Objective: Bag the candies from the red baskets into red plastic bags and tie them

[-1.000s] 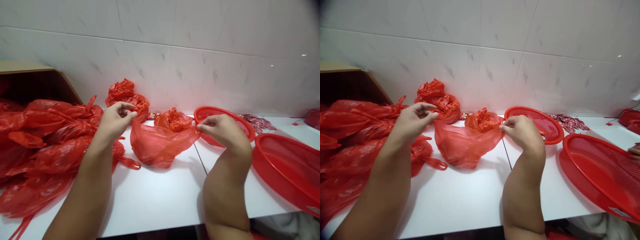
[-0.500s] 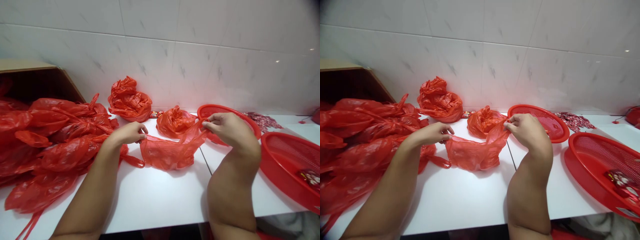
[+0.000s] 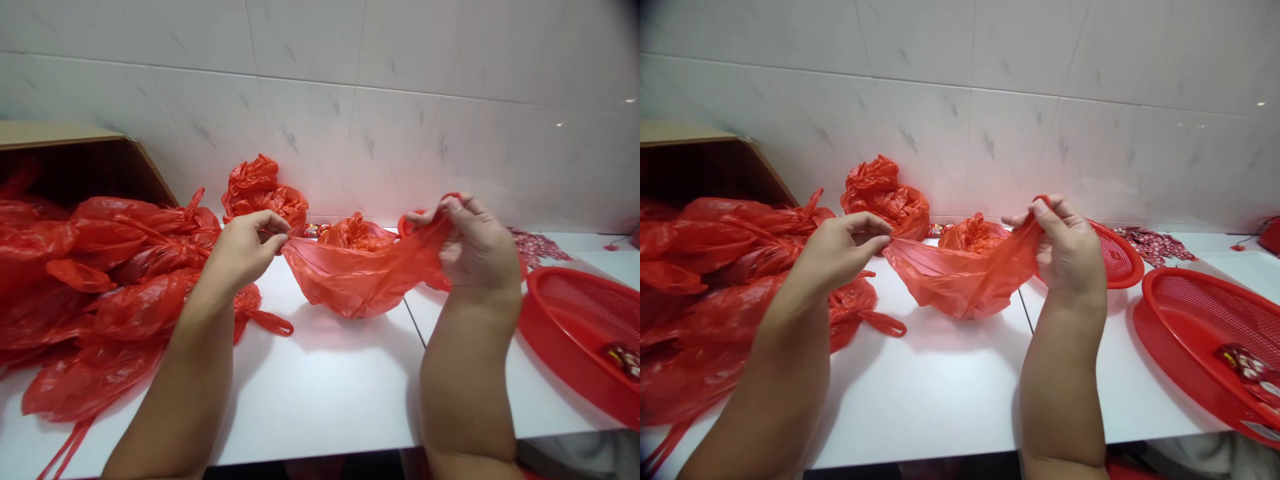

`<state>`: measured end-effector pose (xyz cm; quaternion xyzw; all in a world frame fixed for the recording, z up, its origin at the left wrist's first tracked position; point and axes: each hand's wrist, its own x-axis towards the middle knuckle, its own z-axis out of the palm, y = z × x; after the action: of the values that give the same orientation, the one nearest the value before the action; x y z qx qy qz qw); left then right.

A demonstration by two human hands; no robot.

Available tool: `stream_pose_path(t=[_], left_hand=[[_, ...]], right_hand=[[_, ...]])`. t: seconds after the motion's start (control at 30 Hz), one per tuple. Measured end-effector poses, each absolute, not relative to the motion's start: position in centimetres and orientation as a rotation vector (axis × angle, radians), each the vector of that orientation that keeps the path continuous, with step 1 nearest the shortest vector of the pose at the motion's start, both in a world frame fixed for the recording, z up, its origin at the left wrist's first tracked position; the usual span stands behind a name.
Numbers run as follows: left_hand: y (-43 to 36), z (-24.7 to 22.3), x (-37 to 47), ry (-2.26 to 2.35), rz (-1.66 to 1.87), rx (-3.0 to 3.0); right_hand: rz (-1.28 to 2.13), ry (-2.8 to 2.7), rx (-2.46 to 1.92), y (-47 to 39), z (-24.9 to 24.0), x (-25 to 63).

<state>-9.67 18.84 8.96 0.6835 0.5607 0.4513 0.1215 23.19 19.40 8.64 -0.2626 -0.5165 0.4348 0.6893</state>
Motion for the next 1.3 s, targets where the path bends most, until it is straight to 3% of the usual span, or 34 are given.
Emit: stream_pose_path(t=[0.17,0.4,0.53,0.77,1.13,1.3], left_hand=[[17.8,9.5,-6.9,1.429,1.312,1.885],[17.1,8.6,-4.9,1.351,1.204,1.954],[17.2,8.3,-5.8,1.369,1.195,2.028],[17.5,8.7,-6.4,1.340,0.877,2.107],[17.4,7.7,-6.1,1.044,1.038,2.058],[17.9,7.0,-5.2,0.871,0.738,2.031]], right_hand=[[1.156,-1.642,-0.780,19.6,8.2,20.4],[1.042,-2.273,-1.033,20.2,6.1,11.9],[1.206,-2.172,-1.105,21.0,5.5,11.4],[1.530,-1.889,-1.015,21.1,6.1,14.0],[1.542,-1.764,-0.625,22.1,5.6,15.3],[1.504,-1.892,-0.562,21.6,6.5,17.2]])
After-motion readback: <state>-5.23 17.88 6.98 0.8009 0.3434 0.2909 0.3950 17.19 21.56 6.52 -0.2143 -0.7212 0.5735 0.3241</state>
